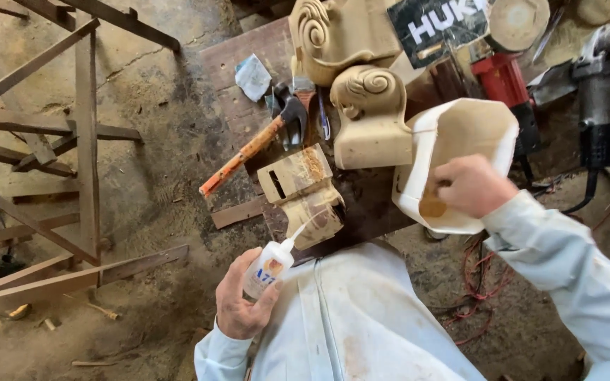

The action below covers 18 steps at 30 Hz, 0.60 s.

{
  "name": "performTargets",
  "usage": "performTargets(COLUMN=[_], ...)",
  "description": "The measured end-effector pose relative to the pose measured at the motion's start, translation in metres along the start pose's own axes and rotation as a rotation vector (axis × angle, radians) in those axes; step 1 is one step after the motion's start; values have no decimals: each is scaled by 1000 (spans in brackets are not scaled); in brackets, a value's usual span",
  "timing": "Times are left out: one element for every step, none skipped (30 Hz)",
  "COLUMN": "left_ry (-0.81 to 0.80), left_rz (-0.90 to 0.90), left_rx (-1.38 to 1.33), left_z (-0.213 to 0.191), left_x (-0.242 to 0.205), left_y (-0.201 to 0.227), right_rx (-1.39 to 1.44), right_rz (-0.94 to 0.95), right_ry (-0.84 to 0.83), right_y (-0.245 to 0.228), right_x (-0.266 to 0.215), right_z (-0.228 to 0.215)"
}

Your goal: Applying wood filler or glue to a carved wooden component and using a hammer to secure a piece into a joint.

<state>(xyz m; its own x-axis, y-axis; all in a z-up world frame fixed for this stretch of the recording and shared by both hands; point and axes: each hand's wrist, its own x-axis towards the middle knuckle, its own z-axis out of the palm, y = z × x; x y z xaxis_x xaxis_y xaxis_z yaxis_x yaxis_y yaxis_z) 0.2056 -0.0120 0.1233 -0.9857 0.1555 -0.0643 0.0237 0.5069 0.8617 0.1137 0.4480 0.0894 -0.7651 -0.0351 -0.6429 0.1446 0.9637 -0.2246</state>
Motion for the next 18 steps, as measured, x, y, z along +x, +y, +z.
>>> performTargets(left_ry=[-9,-8,-5,-13,-8,-3,-6,7,18,14,7,-1,-4,-14,-21,-21,-21,-22], left_rz=[-1,22,44,44,82,121,119,193,269,269,297,324,325,373,421,421,446,472], left_rx=[3,13,21,23,35,47,50,103,155,157,228,298,300,344,390,393,402,411], left_z=[1,3,5,5,5,5,5,4,4,3,2,0,0,-2,-3,-3,-3,-3], left_x=[2,3,5,9,13,16,19,23,26,28,29,31,32,33,35,37,39,40], left_y=[2,4,6,12,17,22,27,33,38,42,47,51,54,56,59,62,66,69], right_rx=[8,112,215,221,240,258,262,308,354,358,406,454,457,485,512,514,489,464], right_rz=[5,-52,-108,-103,-186,-269,-269,-336,-401,-399,-459,-518,-517,-591,-669,-671,-654,-637], right_ry=[-4,78,161,159,284,409,407,425,444,443,410,377,378,382,386,386,367,349], right_y=[-5,-10,-14,-15,-17,-18,-32,-45,-58,-67,-77,-86,-95,-104,-113,-117,-120,-124], right_x=[-11,-21,-31,-37,-43,-48,-55,-61,-68,-69,-71,-73,-71,-69,-66,-61,-56,-51], right_z=[-10,-21,-33,-36,-38,-41,-50,-59,-68,-69,-71,-73,-70,-66,-64,-54,-44,-34])
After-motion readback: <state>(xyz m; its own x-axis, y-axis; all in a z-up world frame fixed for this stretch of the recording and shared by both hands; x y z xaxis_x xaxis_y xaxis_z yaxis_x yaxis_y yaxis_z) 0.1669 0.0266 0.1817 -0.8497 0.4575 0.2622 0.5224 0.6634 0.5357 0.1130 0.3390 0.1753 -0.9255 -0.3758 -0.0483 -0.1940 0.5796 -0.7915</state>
